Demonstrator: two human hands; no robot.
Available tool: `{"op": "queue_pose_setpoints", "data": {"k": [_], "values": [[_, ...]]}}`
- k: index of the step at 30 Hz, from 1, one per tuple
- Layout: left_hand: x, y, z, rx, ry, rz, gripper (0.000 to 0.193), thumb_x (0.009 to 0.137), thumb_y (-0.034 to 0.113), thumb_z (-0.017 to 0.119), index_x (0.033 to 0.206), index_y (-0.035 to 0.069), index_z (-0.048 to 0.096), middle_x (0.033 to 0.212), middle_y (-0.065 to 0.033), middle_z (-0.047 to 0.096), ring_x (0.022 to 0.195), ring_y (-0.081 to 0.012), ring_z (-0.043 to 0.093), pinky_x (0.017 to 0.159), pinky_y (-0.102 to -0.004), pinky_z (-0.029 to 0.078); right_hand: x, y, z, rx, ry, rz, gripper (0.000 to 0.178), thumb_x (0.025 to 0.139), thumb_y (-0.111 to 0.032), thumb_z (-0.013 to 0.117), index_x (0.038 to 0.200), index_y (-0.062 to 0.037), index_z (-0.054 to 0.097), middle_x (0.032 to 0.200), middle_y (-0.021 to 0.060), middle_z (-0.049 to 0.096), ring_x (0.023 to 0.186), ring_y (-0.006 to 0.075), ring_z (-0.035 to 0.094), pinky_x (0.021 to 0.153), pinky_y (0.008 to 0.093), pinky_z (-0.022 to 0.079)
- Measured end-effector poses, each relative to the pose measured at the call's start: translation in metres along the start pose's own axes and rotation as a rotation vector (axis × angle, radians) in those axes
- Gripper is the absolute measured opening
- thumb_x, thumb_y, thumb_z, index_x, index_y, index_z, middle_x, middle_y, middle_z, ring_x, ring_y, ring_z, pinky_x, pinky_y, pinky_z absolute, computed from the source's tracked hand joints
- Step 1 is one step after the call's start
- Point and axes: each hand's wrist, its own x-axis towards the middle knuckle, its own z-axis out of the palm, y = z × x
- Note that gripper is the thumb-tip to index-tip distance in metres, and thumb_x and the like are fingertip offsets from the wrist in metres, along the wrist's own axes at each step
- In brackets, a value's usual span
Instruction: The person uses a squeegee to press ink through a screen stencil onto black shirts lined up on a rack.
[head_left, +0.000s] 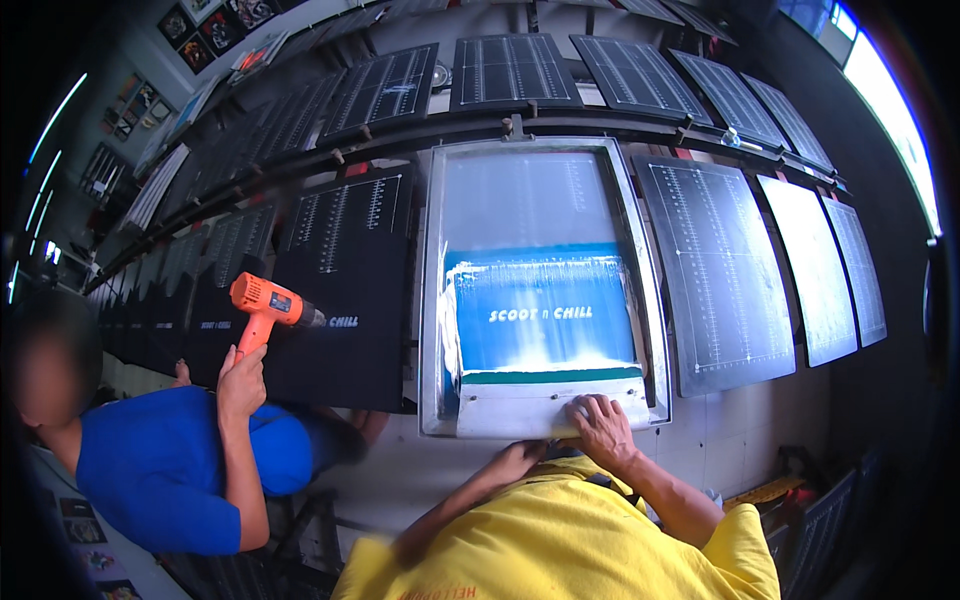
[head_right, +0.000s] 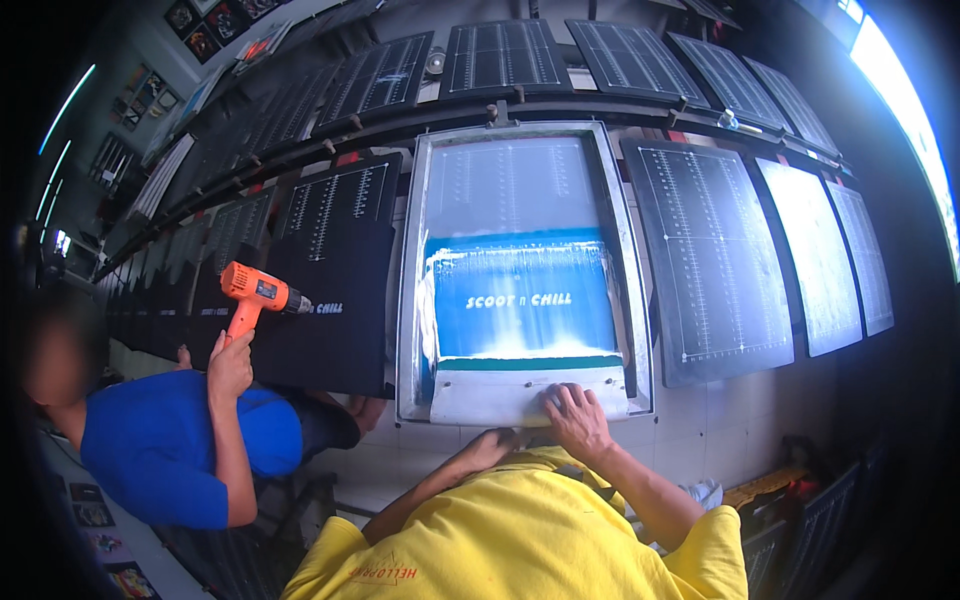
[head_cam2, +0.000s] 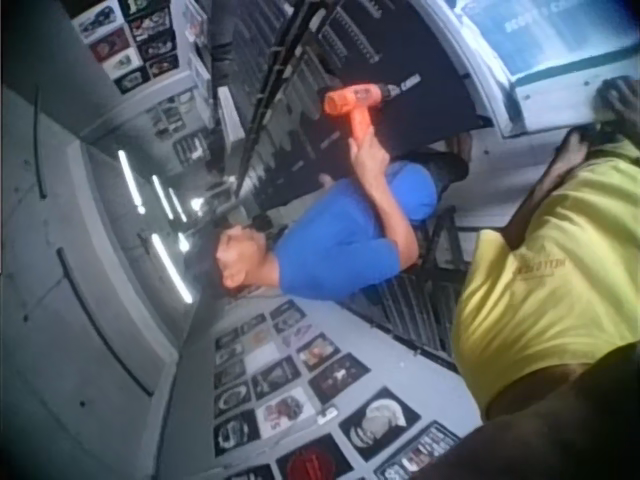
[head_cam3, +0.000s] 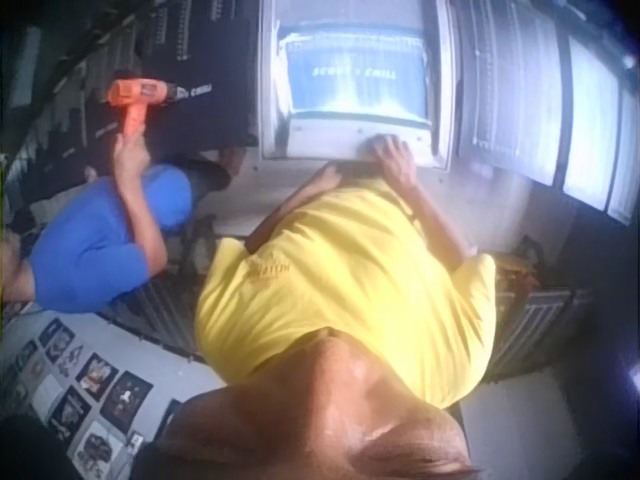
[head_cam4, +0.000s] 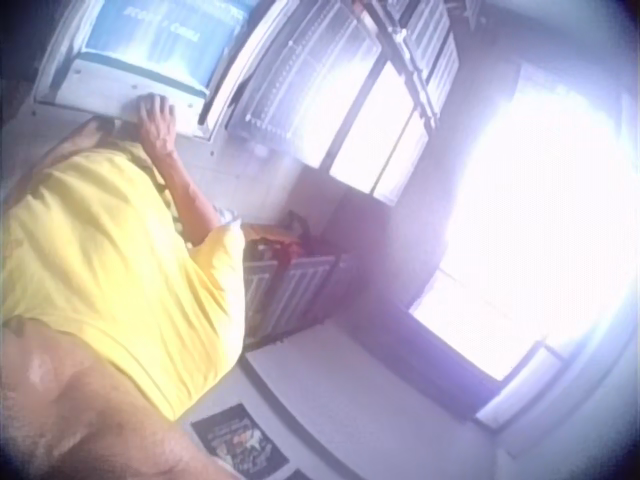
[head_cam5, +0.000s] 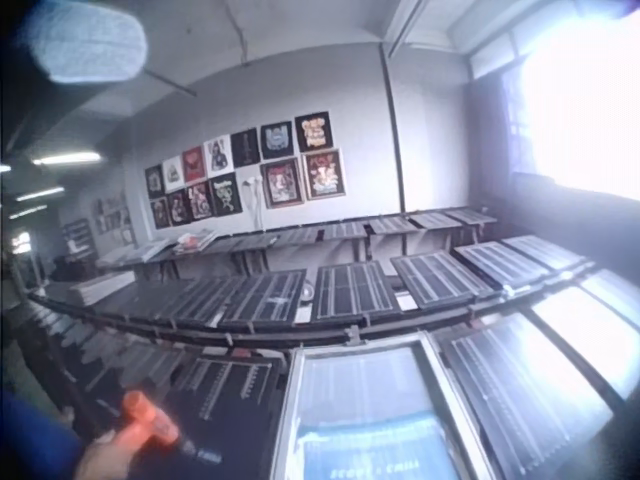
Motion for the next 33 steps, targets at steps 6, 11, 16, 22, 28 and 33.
{"op": "queue_pose_setpoints", "data": {"k": [6, 11, 16, 22, 28, 33], "values": [[-0.056, 0.079, -0.083, -0.105, -0.187, -0.193, 0.029, 0.104, 0.026, 0.053, 0.103, 0.001, 0.067, 0.086, -0.0074, 0.069, 0.064, -0.0096, 0.061, 0.056, -0.0247, 0.050, 0.001, 0.011, -0.023, 0.196, 0.097, 0.082, 0.055, 0.081, -0.034, 0.077, 0.125, -0.0070, 0.059, 0.124, 0.0137, 0.057, 0.116, 0.0319, 0.054, 0.096, 0.0425, 0.045], [-0.055, 0.074, -0.143, 0.123, 0.846, 0.197, 0.026, 0.105, 0.023, 0.050, 0.107, 0.002, 0.066, 0.092, -0.0082, 0.070, 0.076, -0.0101, 0.066, 0.060, -0.0259, 0.051, -0.004, 0.093, -0.025, 0.153, 0.547, 0.486, 0.040, 0.092, -0.014, 0.065, 0.130, -0.0025, 0.057, 0.120, 0.0200, 0.060, 0.110, 0.0392, 0.058, 0.096, 0.0437, 0.048], [-0.047, 0.028, -0.162, 0.726, 0.875, -0.108, 0.035, 0.099, 0.024, 0.055, 0.120, -0.001, 0.067, 0.114, -0.0237, 0.068, 0.104, -0.0404, 0.066, 0.092, -0.0419, 0.052, -0.012, 0.138, 0.015, 0.630, 0.531, 0.792, 0.032, 0.097, -0.006, 0.054, 0.128, 0.0006, 0.060, 0.116, 0.0183, 0.067, 0.108, 0.0291, 0.065, 0.096, 0.0366, 0.049], [-0.031, 0.026, -0.171, 0.508, 0.895, -0.127, 0.028, 0.095, 0.016, 0.062, 0.109, -0.007, 0.070, 0.105, -0.0258, 0.071, 0.101, -0.0381, 0.070, 0.088, -0.0371, 0.054, -0.012, 0.163, 0.056, 0.956, 0.747, 0.780, 0.028, 0.096, 0.003, 0.053, 0.121, 0.0054, 0.065, 0.110, 0.0140, 0.072, 0.102, 0.0187, 0.067, 0.093, 0.0284, 0.049], [-0.034, 0.022, -0.172, 0.520, 0.886, -0.159, 0.032, 0.097, 0.023, 0.060, 0.114, -0.003, 0.070, 0.104, -0.0244, 0.071, 0.097, -0.0354, 0.071, 0.084, -0.0368, 0.054, -0.010, 0.165, 0.064, 0.944, 0.804, 0.791, 0.026, 0.093, 0.003, 0.057, 0.117, 0.0043, 0.068, 0.105, 0.0132, 0.073, 0.097, 0.0178, 0.068, 0.088, 0.0283, 0.050], [-0.034, 0.009, -0.176, 0.497, 0.883, -0.139, 0.033, 0.098, 0.024, 0.060, 0.114, -0.002, 0.070, 0.106, -0.0235, 0.071, 0.096, -0.0344, 0.072, 0.084, -0.0369, 0.054, -0.009, 0.164, 0.062, 0.761, 0.770, 0.792, 0.025, 0.094, 0.003, 0.056, 0.117, 0.0039, 0.068, 0.100, 0.0117, 0.074, 0.093, 0.0143, 0.067, 0.082, 0.0255, 0.051]]}}
